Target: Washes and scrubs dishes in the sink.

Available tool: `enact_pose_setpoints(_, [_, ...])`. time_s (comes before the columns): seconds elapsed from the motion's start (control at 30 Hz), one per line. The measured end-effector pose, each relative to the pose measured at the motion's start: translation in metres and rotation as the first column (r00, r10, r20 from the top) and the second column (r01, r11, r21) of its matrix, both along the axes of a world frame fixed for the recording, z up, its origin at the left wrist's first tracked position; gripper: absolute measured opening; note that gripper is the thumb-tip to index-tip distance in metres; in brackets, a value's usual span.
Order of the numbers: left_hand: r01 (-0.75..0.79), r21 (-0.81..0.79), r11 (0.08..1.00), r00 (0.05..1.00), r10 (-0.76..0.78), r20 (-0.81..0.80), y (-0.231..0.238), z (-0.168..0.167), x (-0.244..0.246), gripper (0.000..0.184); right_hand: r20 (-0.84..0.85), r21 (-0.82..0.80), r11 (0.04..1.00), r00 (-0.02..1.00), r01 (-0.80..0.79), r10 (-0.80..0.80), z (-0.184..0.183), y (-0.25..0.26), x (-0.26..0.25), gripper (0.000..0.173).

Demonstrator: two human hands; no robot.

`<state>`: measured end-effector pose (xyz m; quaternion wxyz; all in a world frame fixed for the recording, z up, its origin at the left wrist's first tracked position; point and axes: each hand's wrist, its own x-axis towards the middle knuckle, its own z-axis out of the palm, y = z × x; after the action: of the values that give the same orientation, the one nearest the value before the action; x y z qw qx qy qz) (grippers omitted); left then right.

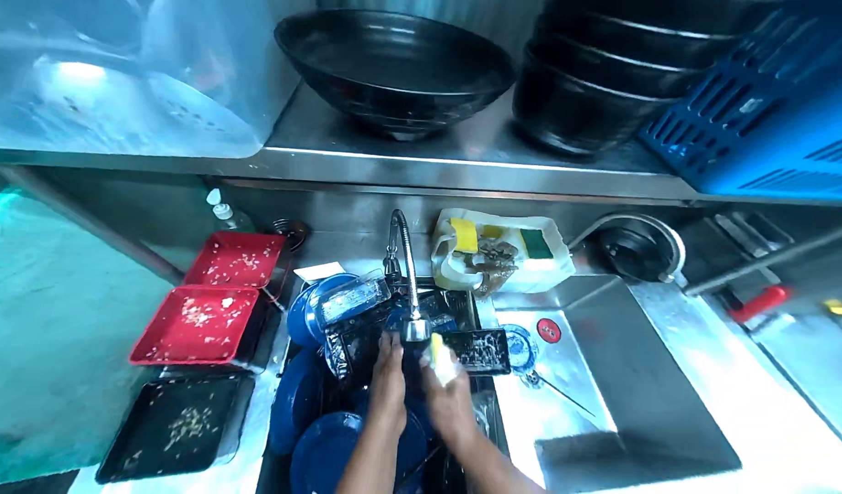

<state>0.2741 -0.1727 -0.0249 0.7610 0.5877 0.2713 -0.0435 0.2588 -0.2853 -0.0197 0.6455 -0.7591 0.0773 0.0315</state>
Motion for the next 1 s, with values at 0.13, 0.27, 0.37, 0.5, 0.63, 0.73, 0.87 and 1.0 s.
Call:
enact_pose_setpoints(0.13, [-0.292, -0.371, 0.882, 0.955, 0.292, -0.056, -0.005, 0.031, -0.013, 0.059, 0.018, -0.183, 0.897, 0.910, -0.403, 0.413, -0.003, 0.022, -0.003, 0.064])
enact_pose_setpoints(0.27, [-0.230, -0.427, 0.874, 0.954, 0.289, 0.077, 0.014, 0.018, -0.022, 0.063, -0.078, -0.423, 0.743, 0.838, -0.518, 0.540, -0.007, 0.040, 0.018, 0.051])
enact_pose_setpoints(0.37, [-0.300, -0.355, 0.885, 0.924, 0.362, 0.122, 0.026, 0.005, -0.014, 0.052, -0.004, -0.386, 0.691, 0.750, -0.611, 0.662, -0.011, 0.056, 0.025, 0.055])
enact_pose_setpoints(0.5, [-0.324, -0.294, 0.899, 0.923, 0.369, 0.110, 0.009, 0.022, -0.020, 0.048, -0.172, -0.509, 0.651, 0.808, -0.563, 0.564, -0.011, 0.040, 0.045, 0.058])
enact_pose_setpoints(0.63, [-0.332, -0.302, 0.893, 0.918, 0.380, 0.116, -0.015, 0.007, -0.012, 0.043, -0.093, -0.543, 0.660, 0.819, -0.518, 0.566, -0.008, 0.019, 0.048, 0.056])
enact_pose_setpoints(0.73, [-0.389, -0.343, 0.855, 0.885, 0.450, 0.119, -0.040, 0.010, -0.008, 0.040, -0.099, -0.657, 0.656, 0.905, -0.372, 0.414, -0.017, -0.020, 0.073, 0.056])
enact_pose_setpoints(0.87, [-0.437, -0.327, 0.838, 0.873, 0.482, 0.069, -0.077, 0.000, 0.006, 0.039, -0.097, -0.560, 0.647, 0.816, -0.518, 0.570, -0.013, -0.052, 0.047, 0.057])
enact_pose_setpoints(1.0, [-0.326, -0.093, 0.941, 0.943, 0.331, 0.041, -0.110, 0.002, -0.005, 0.039, -0.113, -0.473, 0.707, 0.832, -0.526, 0.544, -0.022, -0.060, 0.085, 0.059])
